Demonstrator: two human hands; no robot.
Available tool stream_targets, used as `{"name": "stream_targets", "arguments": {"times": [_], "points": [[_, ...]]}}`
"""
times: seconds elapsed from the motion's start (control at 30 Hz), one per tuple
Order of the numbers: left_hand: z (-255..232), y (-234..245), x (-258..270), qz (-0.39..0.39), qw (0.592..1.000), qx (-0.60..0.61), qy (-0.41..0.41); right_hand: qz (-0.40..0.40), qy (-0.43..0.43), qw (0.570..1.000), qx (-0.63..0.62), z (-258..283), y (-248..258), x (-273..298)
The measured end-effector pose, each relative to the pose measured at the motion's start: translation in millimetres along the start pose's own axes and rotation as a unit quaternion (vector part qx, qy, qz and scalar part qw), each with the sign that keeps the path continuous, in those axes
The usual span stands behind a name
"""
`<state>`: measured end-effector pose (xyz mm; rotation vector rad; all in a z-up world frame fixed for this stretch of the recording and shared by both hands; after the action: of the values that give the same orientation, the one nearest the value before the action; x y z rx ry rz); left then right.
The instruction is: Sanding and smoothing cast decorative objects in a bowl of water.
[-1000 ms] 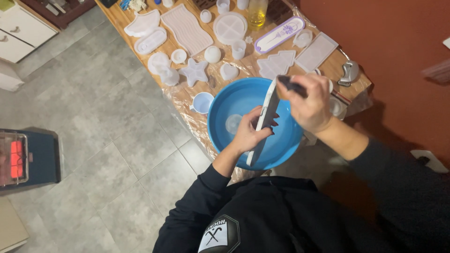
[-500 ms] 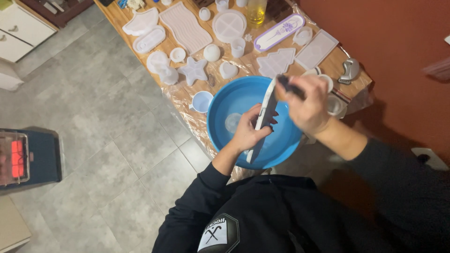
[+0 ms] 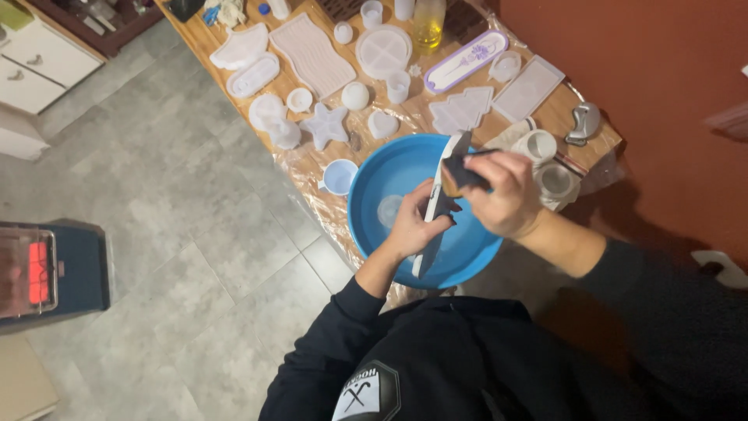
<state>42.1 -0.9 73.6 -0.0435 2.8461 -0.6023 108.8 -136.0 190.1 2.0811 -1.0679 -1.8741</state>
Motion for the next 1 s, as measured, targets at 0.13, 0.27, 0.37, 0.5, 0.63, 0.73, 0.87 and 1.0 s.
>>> {"name": "stream_targets", "arguments": {"times": [0.13,0.27,0.37,0.5,0.63,0.73,0.87,1.0], "points": [[-3,-3,-1,-0.003,0.998,0.051,0.045,0.009,0.006,0.999,0.030,2,5,-12],[-6,-4,-2,-0.001,1.000,0.011,0.029,0.030,-0.059,0.997,0.049,-3,1,-11],[-4,-4,6,-0.006,1.000,0.004,0.024,0.026,-0.071,0.997,0.025,-3,2,-6],[-12,-6,0,-0.008,0.999,0.027,0.019,0.011,-0.075,0.997,0.031,-4,0,-8],[-19,-7,2,-0.011,1.000,0.009,0.009,0.052,-0.099,0.992,0.048,-5,0,-7],[-13,-4,2,-0.005,1.000,0.009,0.016,0.042,-0.126,0.991,0.029,-6,1,-3],[-29,-6,2,-0.018,0.999,-0.040,-0.025,0.060,-0.126,0.990,0.019,-10,-2,-1],[-15,17,2,-0.063,0.970,-0.217,-0.094,0.095,-0.220,0.971,0.000,-10,6,13]]}}
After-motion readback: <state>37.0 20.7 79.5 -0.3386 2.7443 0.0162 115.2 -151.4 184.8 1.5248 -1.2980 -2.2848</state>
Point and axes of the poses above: each hand's wrist, its own x-axis away from the middle knuckle, its own y-axis out of the back of the hand, z = x × y, the point moved 5 cm from there along -x, towards the middle knuckle, and after that the axes turned 11 degrees about x, right-handed, at the moved point
